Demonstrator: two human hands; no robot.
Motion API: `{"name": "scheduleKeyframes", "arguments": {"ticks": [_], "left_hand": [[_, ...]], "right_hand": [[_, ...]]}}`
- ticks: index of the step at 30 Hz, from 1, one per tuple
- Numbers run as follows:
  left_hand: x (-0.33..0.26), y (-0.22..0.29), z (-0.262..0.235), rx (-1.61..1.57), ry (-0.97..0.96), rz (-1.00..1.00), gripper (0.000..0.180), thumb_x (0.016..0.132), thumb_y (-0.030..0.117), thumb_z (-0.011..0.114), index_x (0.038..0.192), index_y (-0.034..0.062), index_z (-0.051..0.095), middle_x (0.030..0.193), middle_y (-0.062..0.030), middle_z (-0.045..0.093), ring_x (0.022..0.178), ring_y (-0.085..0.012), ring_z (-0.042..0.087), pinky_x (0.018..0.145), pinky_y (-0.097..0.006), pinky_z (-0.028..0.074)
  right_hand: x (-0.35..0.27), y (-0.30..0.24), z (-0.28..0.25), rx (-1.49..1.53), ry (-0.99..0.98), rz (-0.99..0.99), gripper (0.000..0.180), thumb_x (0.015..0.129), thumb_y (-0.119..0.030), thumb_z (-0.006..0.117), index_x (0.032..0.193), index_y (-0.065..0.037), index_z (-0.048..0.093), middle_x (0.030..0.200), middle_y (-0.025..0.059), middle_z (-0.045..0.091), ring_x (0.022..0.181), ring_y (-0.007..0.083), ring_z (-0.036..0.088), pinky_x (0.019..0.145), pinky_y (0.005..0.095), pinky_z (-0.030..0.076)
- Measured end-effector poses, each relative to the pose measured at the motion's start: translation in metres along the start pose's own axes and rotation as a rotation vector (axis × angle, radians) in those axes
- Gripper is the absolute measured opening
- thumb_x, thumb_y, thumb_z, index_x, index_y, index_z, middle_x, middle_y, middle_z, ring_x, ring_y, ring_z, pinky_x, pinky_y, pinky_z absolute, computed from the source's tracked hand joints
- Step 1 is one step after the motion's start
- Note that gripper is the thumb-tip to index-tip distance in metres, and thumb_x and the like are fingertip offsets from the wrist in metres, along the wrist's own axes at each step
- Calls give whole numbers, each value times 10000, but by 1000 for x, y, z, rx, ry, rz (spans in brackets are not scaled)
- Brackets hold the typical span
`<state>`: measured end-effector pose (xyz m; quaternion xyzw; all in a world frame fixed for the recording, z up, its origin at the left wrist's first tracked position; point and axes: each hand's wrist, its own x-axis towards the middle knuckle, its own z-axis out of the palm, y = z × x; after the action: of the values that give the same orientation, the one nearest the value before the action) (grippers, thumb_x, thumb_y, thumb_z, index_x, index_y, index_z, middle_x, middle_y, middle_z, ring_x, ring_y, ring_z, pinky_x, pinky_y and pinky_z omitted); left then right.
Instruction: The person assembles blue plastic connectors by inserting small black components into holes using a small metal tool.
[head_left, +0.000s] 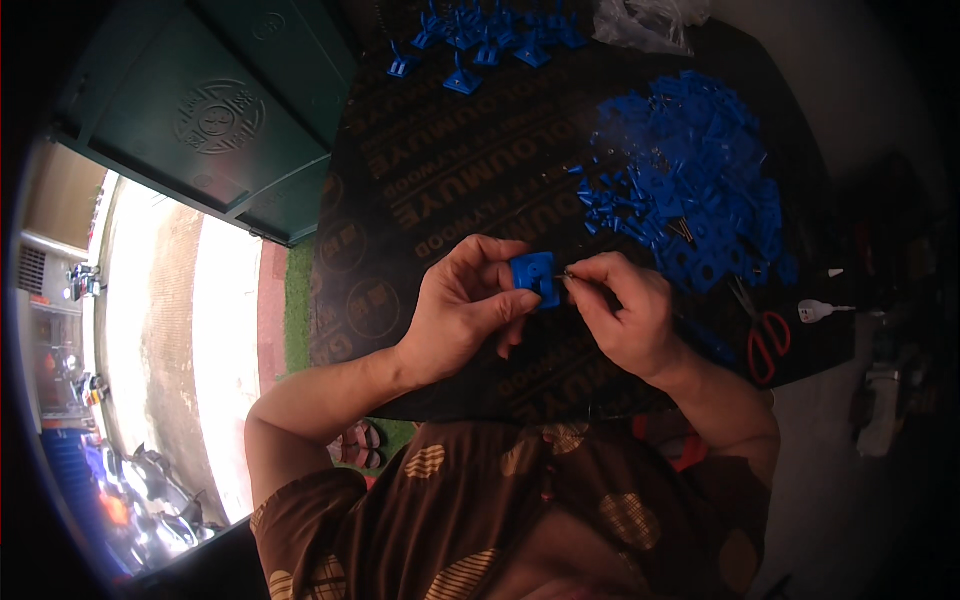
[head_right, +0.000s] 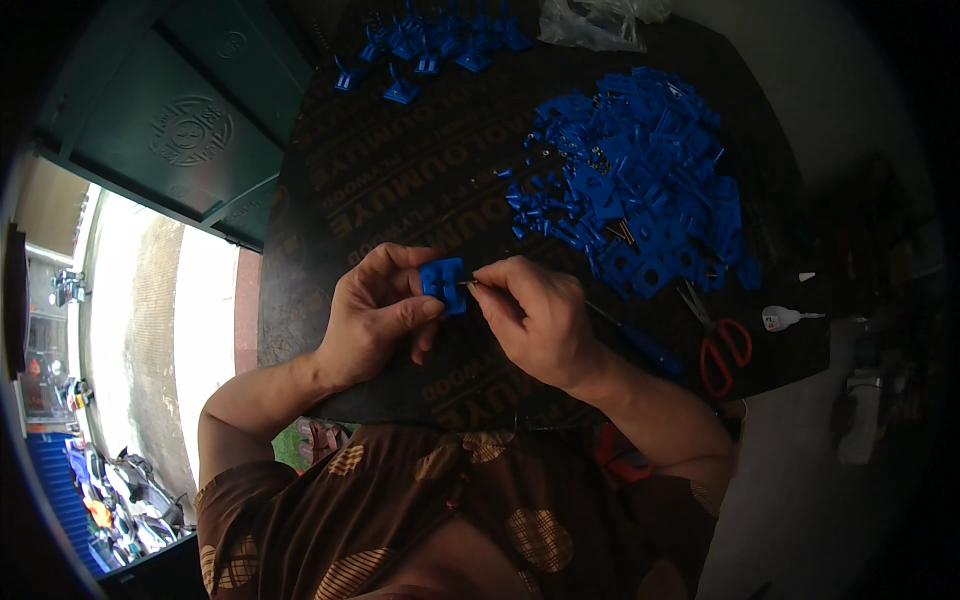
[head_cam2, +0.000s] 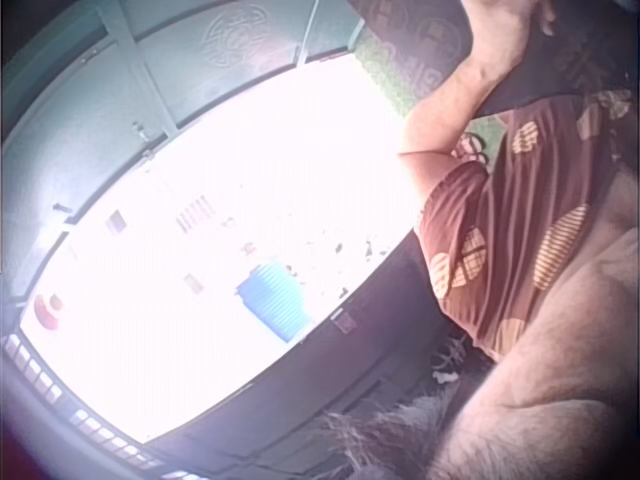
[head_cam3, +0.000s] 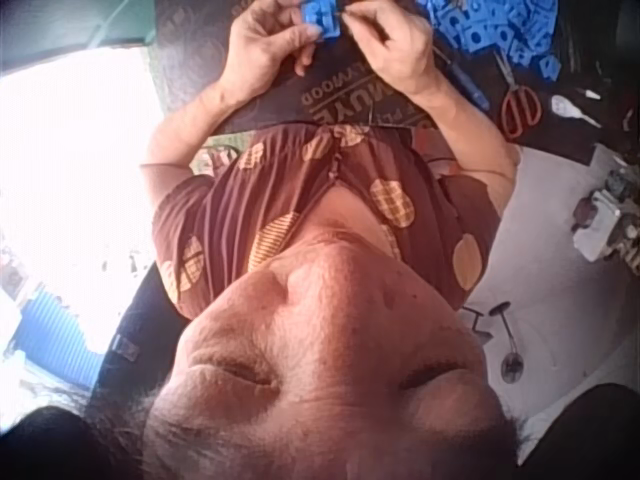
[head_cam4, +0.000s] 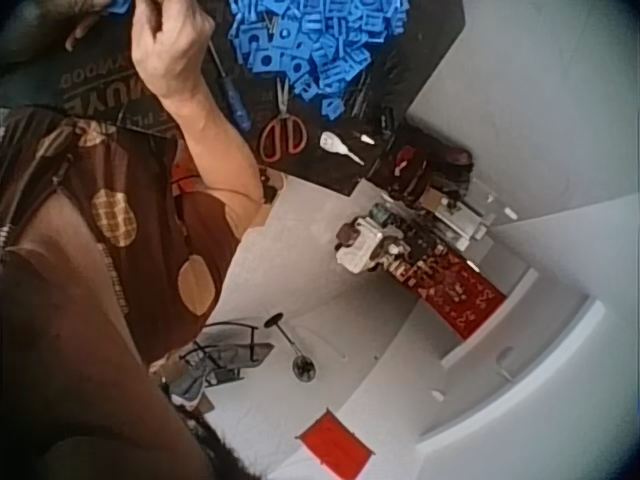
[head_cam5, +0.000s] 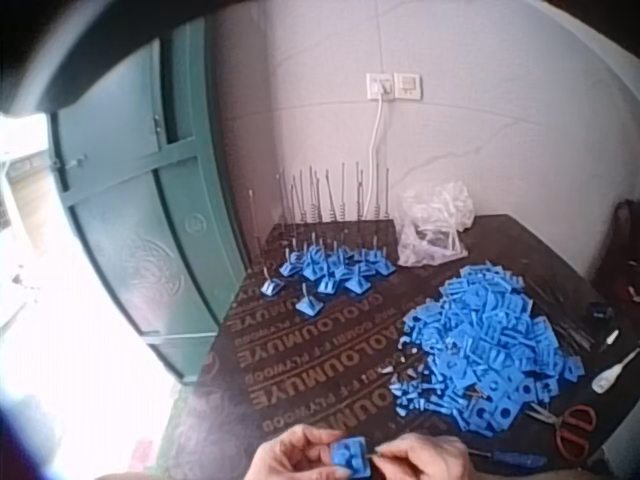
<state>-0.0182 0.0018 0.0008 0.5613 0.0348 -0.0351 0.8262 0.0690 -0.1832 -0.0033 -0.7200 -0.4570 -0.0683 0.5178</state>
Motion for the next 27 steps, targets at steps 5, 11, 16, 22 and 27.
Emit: {"name": "scheduleKeyframes", "arguments": {"ticks": [5, 11, 16, 22, 27], "left_hand": [[0, 3, 1, 7, 33, -26, 382, 843, 5, 646, 1164, -5, 440, 815, -76, 616, 570, -95, 580, 454, -199, 482], [1, 5, 1, -3, 15, -77, 360, 846, 6, 641, 1156, -10, 457, 790, -76, 613, 556, -98, 578, 444, -201, 481], [2, 3, 0, -27, 10, -64, 375, 855, 13, 632, 1184, -20, 455, 792, -74, 608, 570, -100, 585, 455, -201, 490], [3, -3, -3, -34, -15, -17, 389, 852, 15, 628, 1208, 10, 471, 839, -96, 638, 577, -111, 598, 443, -216, 496], [2, 1, 0, -41, -19, -48, 364, 856, 7, 629, 1179, -27, 466, 790, -66, 604, 584, -98, 589, 463, -200, 494]], "right_hand": [[-1, 1, 2, 71, -22, 84, 111, 807, 57, 629, 892, 16, 571, 688, 84, 606, 579, 151, 612, 477, 243, 463], [-3, 4, 4, 96, -11, 91, 97, 823, 52, 618, 900, 14, 573, 700, 84, 615, 591, 152, 622, 489, 240, 475], [0, 2, 1, 212, -56, 132, 49, 860, 18, 598, 890, 2, 563, 707, 72, 606, 624, 130, 620, 520, 226, 481], [1, 0, -2, 273, -100, 210, 32, 872, 15, 581, 888, -3, 560, 713, 68, 603, 638, 125, 617, 534, 224, 483], [-1, 5, 1, 248, -72, 185, 44, 865, 24, 583, 893, -3, 563, 712, 69, 603, 636, 125, 615, 533, 225, 483]]}}
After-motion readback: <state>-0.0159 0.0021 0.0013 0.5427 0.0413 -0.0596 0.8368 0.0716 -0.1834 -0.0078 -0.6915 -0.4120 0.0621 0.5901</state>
